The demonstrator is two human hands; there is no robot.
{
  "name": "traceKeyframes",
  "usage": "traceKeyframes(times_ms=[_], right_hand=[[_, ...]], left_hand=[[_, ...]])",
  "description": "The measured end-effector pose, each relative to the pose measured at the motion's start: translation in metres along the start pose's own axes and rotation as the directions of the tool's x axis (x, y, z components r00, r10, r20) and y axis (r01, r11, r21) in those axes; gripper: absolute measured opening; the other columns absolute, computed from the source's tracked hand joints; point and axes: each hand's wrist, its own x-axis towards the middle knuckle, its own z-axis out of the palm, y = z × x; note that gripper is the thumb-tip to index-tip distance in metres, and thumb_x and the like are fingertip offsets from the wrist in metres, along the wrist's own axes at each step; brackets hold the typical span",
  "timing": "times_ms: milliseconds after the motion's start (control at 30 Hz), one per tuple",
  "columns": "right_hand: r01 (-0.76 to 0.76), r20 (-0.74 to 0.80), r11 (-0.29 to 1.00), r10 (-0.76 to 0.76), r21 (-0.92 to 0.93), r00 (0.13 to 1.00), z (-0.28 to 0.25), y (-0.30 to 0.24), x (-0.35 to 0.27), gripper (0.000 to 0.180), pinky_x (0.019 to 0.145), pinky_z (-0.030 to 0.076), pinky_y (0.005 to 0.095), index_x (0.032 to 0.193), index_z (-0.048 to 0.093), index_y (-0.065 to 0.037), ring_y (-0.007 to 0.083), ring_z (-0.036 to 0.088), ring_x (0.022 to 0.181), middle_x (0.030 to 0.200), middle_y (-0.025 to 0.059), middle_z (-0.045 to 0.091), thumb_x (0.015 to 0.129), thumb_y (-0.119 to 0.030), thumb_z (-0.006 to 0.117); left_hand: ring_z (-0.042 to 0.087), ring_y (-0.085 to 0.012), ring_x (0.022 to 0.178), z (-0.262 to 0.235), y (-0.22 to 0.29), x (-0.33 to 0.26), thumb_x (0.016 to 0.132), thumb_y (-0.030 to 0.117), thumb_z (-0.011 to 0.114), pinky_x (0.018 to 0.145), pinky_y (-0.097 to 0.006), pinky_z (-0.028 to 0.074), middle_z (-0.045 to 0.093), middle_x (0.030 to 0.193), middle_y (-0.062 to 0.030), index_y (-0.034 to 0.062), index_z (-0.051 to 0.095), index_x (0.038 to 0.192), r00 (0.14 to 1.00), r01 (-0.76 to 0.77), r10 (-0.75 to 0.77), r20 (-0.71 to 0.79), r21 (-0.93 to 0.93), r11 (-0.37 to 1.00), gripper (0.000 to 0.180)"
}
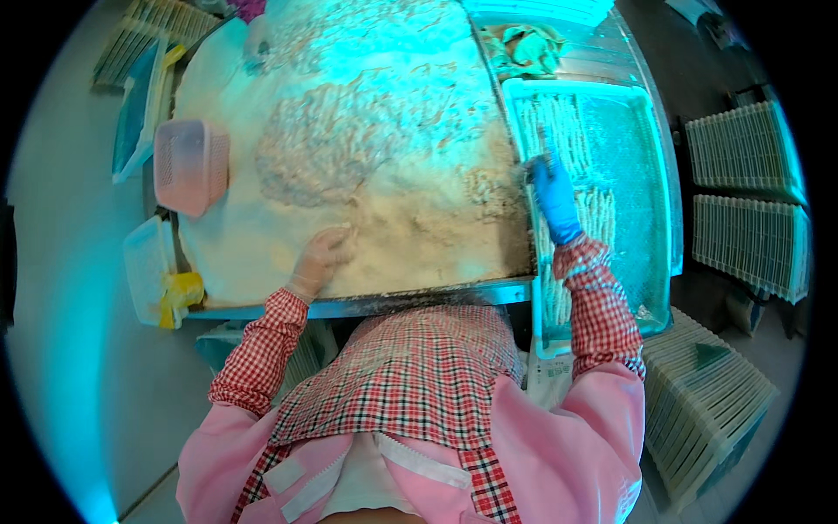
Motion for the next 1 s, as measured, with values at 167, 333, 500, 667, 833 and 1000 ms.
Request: traceKeyframes(times_ms=[167,333,500,667,833,1000], right_hand=[[0.338,0.303,0.881,-0.24,-0.331,0.922,0.126,-0.062,-0.061,0.043,0.079,0.049,0.0326,0.13,0.053,-0.009,0.02,0.058,0.089,0.106,0.0072,0.062,0.088,-0.007,0.06],[0.558,0.454,0.338,-0.342,-0.758,0.823,0.163,-0.046,-0.066,0.046,0.07,0.05,0.0399,0.126,0.057,-0.014,0.0294,0.057,0.089,0.101,0.0108,0.059,0.082,-0.018,0.068],[0.556,0.324,0.398,-0.515,-0.73,0.793,0.149,-0.084,-0.069,0.042,0.076,0.049,0.0404,0.122,0.059,-0.013,0.0296,0.056,0.094,0.102,0.0119,0.058,0.08,-0.012,0.066],[0.526,0.649,0.656,-0.073,-0.541,0.757,0.189,-0.053,-0.132,0.041,0.075,0.05,0.0399,0.122,0.059,-0.009,0.0322,0.056,0.094,0.11,0.0135,0.06,0.081,-0.006,0.061],[-0.022,0.241,0.966,0.086,-0.256,0.967,0.206,-0.026,-0.125,0.036,0.066,0.05,0.0338,0.119,0.061,-0.005,0.0214,0.058,0.083,0.102,0.0122,0.063,0.086,-0.02,0.065],[-0.582,0.29,0.657,0.508,0.478,0.811,0.225,-0.042,-0.112,0.041,0.065,0.049,0.0301,0.117,0.062,-0.002,0.0153,0.059,0.081,0.098,0.007,0.065,0.091,-0.034,0.064]], left_hand=[[0.061,-0.0316,0.1,0.009,-0.021,-0.047,0.082,0.007,0.061,0.086,-0.04,0.049,0.064,0.113,-0.0165,0.0067,0.072,0.087,0.742,0.575,-0.671,0.002,-0.518,0.634,0.012],[0.059,-0.0336,0.102,0.027,0.024,0.02,0.087,0.021,0.057,0.084,-0.039,0.048,0.062,0.114,-0.0184,0.0064,0.063,0.112,0.843,0.518,-0.537,-0.002,0.265,0.813,0.03],[0.054,-0.0348,0.11,0.016,0.023,0.028,0.088,0.025,0.056,0.094,-0.041,0.043,0.056,0.123,-0.0189,0.0051,0.054,0.127,0.678,0.731,-0.722,0.139,-0.232,0.642,0.044],[0.054,-0.0362,0.111,0.039,0.042,0.026,0.091,0.028,0.054,0.097,-0.043,0.043,0.054,0.126,-0.0217,0.0004,0.05,0.13,0.896,0.441,-0.44,0.064,-0.009,0.897,0.047],[0.054,-0.034,0.106,0.037,0.034,0.018,0.091,0.026,0.053,0.095,-0.044,0.044,0.054,0.121,-0.022,-0.0013,0.048,0.131,0.81,0.584,-0.578,0.098,-0.05,0.81,0.049],[0.054,-0.0326,0.104,0.083,0.089,0.013,0.091,0.024,0.051,0.09,-0.041,0.045,0.055,0.113,-0.0209,-0.0022,0.05,0.127,0.925,0.282,-0.311,-0.219,-0.155,0.947,0.045]])
